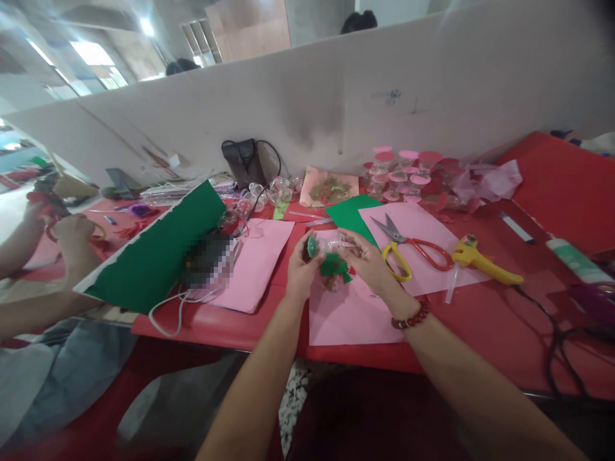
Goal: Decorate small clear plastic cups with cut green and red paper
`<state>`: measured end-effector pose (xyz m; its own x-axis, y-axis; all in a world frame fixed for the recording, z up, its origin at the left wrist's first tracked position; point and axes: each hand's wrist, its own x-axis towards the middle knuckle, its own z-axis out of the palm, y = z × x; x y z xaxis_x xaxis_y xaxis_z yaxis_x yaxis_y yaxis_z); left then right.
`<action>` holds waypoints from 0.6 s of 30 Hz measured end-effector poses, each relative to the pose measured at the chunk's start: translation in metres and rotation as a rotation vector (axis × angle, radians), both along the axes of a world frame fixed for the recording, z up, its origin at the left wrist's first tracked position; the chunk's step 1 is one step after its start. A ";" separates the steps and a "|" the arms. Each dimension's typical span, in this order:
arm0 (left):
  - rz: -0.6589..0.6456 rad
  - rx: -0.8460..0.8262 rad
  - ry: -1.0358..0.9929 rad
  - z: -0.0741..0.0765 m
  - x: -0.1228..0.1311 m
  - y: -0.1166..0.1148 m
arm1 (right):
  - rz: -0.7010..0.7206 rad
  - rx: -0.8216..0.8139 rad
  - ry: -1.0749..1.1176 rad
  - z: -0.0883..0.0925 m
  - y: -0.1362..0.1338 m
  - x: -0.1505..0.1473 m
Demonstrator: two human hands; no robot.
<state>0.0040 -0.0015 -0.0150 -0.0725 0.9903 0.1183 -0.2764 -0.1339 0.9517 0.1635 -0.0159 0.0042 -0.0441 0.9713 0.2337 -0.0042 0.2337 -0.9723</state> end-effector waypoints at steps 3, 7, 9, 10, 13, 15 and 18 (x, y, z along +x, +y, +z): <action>-0.002 -0.007 0.004 0.000 0.001 -0.001 | 0.000 -0.021 0.027 -0.002 0.003 0.001; 0.014 -0.015 0.009 0.001 0.002 -0.002 | -0.021 -0.056 0.054 -0.005 0.007 0.003; 0.027 -0.005 0.017 0.001 0.003 -0.002 | -0.036 -0.079 0.073 -0.006 0.008 0.003; 0.028 0.001 0.021 0.001 0.003 -0.002 | -0.039 -0.090 0.082 -0.006 0.008 0.003; 0.020 0.014 0.044 0.000 0.003 -0.002 | -0.045 -0.124 0.096 -0.005 0.007 0.003; 0.017 0.022 0.065 -0.002 0.002 -0.002 | -0.035 -0.153 0.105 -0.004 0.006 0.002; 0.024 0.037 0.095 -0.004 0.002 -0.001 | -0.016 -0.189 0.138 -0.004 0.005 0.002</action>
